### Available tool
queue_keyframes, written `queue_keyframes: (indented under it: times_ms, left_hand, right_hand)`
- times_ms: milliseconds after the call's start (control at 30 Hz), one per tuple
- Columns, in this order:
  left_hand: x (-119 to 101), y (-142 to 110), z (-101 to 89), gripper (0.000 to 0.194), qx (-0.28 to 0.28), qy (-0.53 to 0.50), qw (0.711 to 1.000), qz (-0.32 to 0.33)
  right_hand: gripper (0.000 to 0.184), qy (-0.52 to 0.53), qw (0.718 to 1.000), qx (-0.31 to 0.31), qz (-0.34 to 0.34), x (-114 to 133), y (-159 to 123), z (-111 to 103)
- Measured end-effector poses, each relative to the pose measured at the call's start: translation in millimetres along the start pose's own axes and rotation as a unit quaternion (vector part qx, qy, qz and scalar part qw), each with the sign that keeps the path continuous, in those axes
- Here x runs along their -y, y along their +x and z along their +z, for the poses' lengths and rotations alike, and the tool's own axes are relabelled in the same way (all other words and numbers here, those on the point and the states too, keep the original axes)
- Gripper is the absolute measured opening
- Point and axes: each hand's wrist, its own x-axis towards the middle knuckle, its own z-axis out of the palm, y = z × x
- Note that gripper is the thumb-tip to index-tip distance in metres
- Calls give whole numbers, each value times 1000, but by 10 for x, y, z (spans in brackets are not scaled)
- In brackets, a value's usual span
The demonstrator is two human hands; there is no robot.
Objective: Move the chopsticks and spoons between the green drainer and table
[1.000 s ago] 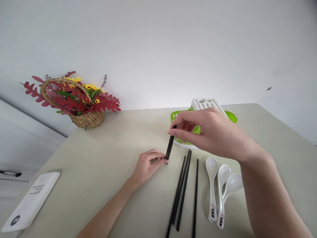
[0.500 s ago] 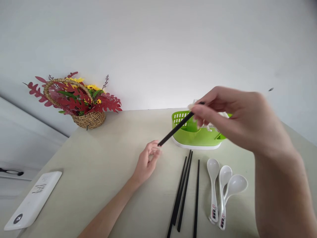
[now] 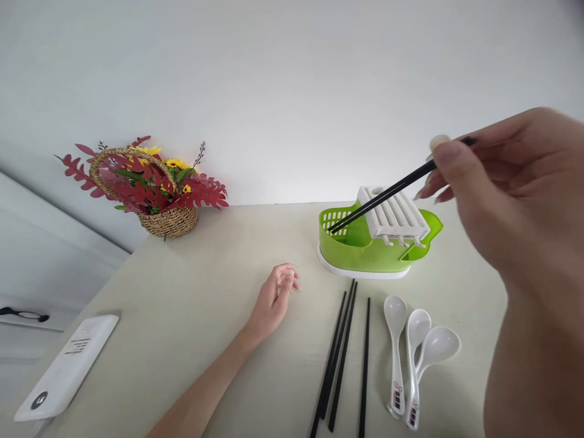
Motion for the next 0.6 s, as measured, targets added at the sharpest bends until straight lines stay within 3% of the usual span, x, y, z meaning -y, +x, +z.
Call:
queue_keyframes:
  times_ms: [100, 333, 600]
  left_hand:
    - [-15, -4, -3, 50, 9, 1, 1000, 9]
    - [-58, -29, -9, 49, 35, 8, 999, 8]
    - [-51, -75, -18, 51, 43, 14, 999, 22]
  right_hand:
    - [18, -16, 1000, 7, 12, 57, -20, 108]
    - [23, -51, 996, 68, 6, -60, -6, 307]
    - [20, -83, 980, 183, 6, -85, 151, 543]
